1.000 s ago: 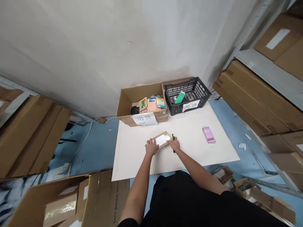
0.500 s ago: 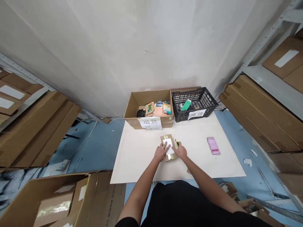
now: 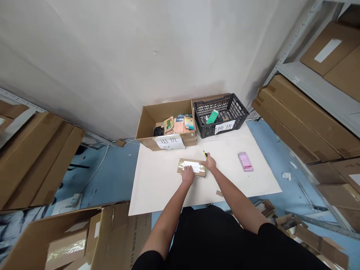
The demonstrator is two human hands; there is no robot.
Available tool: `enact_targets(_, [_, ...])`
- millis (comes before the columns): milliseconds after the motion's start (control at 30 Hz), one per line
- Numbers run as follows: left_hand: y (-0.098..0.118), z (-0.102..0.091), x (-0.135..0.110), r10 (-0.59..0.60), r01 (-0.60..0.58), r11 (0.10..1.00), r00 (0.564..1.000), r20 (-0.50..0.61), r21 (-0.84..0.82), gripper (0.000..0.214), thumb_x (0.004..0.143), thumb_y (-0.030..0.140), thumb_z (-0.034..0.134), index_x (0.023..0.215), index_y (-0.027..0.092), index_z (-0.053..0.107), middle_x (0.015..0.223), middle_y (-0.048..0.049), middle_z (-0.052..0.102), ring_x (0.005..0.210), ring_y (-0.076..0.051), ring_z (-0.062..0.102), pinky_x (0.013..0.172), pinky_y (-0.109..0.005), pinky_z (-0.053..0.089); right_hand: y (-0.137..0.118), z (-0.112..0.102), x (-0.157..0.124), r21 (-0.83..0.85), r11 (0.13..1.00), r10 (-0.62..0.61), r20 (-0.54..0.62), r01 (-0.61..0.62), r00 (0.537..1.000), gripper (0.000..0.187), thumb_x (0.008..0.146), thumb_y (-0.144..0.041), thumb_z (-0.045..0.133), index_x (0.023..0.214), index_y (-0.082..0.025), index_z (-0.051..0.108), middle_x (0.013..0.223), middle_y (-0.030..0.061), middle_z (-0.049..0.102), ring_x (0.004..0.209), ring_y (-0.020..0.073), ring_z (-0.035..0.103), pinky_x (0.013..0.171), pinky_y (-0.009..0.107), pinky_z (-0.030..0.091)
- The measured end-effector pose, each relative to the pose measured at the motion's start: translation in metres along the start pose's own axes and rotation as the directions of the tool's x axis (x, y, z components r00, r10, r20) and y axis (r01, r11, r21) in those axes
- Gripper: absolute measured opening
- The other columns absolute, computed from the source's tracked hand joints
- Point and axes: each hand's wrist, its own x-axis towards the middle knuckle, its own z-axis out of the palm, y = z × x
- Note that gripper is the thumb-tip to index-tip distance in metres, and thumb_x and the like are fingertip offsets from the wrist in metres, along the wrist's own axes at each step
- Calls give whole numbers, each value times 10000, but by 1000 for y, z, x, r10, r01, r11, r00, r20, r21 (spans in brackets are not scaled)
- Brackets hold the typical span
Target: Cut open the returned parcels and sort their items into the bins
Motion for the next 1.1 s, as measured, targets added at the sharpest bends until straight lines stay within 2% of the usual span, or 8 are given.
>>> enact_targets(133, [-3,2,3,17,-16,1000,999,-30,26,634,989,431,575,1582,234,464,1614,-189,461,1537,-389,337,1162,-536,418,20,-2,-8,268,960,65,54,-77,996,322,1064,-546,499,1144,-239,550,857,20,719,723,193,724,658,249,508])
enact_targets(200, [-4,7,2,21,-19,999,998,-53,42,652,1006,437,552,1606,213,428,1669,-206,395,1565,-399,305,1195,-563,383,38,0,-22,378,916,76,173,-138,982,380,1104,-552,373,1024,-230,558,671,-36,633,520,146,644,569,220,477])
enact_targets(300, [-2,19,0,-1,8,996,997,-79,88,683,1033,438,507,1629,129,383,1671,-264,370,1560,-432,316,1199,-576,381,59,6,-40,437,881,51,296,-183,954,410,1098,-563,401,919,-223,544,524,-79,527,397,121,557,502,199,437])
enact_targets(400, [0,26,2,-6,16,993,996,-87,120,714,1036,479,502,1633,108,374,1659,-283,379,1548,-451,331,1180,-574,410,64,8,-43,458,869,26,333,-186,942,380,1097,-522,425,893,-223,541,475,-86,502,370,124,535,475,199,417])
enact_targets(667, [-6,26,12,20,-8,986,997,-72,168,707,1029,493,516,1622,127,397,1641,-263,417,1527,-443,363,1199,-587,385,51,-1,-30,416,903,-42,331,-106,943,335,1103,-455,448,929,-205,589,483,-74,534,361,117,523,501,206,431])
enact_targets(833, [-3,18,11,-8,13,991,999,-44,136,717,1012,493,565,1605,119,415,1650,-260,398,1530,-419,355,1200,-520,390,55,-4,-47,338,936,-49,390,-94,920,343,1113,-478,443,974,-200,587,529,-76,548,357,108,527,484,205,413])
enact_targets(967, [-2,4,12,-18,20,997,999,-35,73,660,1007,478,581,1568,156,449,1623,-242,430,1500,-390,380,1154,-483,422,66,4,-70,328,942,-100,474,-70,875,344,1084,-507,513,936,-204,584,538,-70,562,361,105,531,472,200,398])
enact_targets(1100, [-6,-13,15,-19,19,1000,1000,-2,20,570,985,504,623,1478,234,525,1485,-172,549,1376,-345,488,1072,-440,453,84,17,-85,406,894,54,326,-191,944,366,1119,-510,401,957,-213,539,559,-76,559,405,102,578,489,179,411])
